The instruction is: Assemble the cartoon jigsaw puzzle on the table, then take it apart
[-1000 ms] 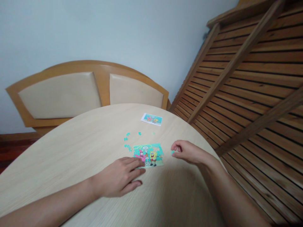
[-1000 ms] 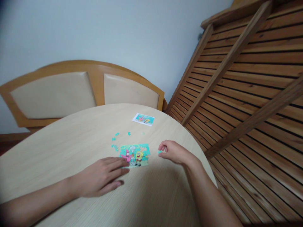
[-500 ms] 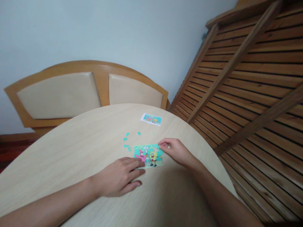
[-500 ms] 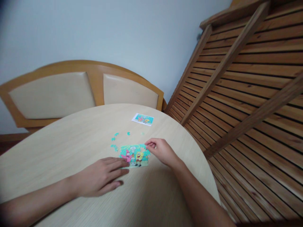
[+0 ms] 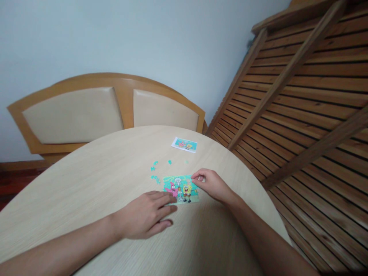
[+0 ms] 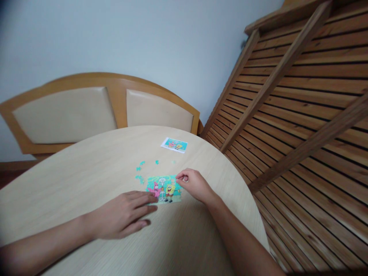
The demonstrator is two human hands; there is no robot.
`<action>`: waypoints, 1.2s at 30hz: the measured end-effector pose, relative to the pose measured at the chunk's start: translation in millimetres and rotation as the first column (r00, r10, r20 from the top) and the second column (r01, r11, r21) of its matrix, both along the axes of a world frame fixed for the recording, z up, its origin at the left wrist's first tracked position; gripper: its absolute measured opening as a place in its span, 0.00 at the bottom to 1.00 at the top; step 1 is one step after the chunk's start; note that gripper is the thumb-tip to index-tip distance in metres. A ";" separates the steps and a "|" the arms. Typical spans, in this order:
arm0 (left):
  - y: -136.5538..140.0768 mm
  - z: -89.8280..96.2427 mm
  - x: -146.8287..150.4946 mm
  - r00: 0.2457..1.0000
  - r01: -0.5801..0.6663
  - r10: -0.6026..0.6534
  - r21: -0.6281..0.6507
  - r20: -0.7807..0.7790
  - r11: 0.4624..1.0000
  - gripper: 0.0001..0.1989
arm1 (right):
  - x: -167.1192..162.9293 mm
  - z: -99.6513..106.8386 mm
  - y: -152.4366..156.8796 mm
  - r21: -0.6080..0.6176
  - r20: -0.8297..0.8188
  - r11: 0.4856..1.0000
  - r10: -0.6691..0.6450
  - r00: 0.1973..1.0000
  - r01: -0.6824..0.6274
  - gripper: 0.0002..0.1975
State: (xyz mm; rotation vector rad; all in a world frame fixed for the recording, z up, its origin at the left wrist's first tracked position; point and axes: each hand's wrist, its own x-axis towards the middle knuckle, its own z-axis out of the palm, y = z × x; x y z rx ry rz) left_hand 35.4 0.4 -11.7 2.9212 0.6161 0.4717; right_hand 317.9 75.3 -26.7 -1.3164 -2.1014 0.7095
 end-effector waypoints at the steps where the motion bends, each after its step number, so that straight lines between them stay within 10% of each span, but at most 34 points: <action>1: -0.1 0.1 0.1 1.000 0.001 -0.001 0.000 0.002 1.000 0.16 | 0.0 -0.1 0.1 0.013 0.010 1.000 0.003 1.000 -0.003 0.06; 20: 0.3 -0.3 1.2 0.999 0.051 -0.051 0.003 0.017 0.999 0.15 | -5.1 -2.0 3.9 0.268 0.143 0.963 -0.028 0.989 -0.012 0.10; 36: 1.5 -3.4 1.5 1.000 0.021 -0.021 -0.003 -0.014 1.000 0.16 | -15.8 -5.8 38.2 0.203 0.394 0.975 0.002 0.919 -0.089 0.24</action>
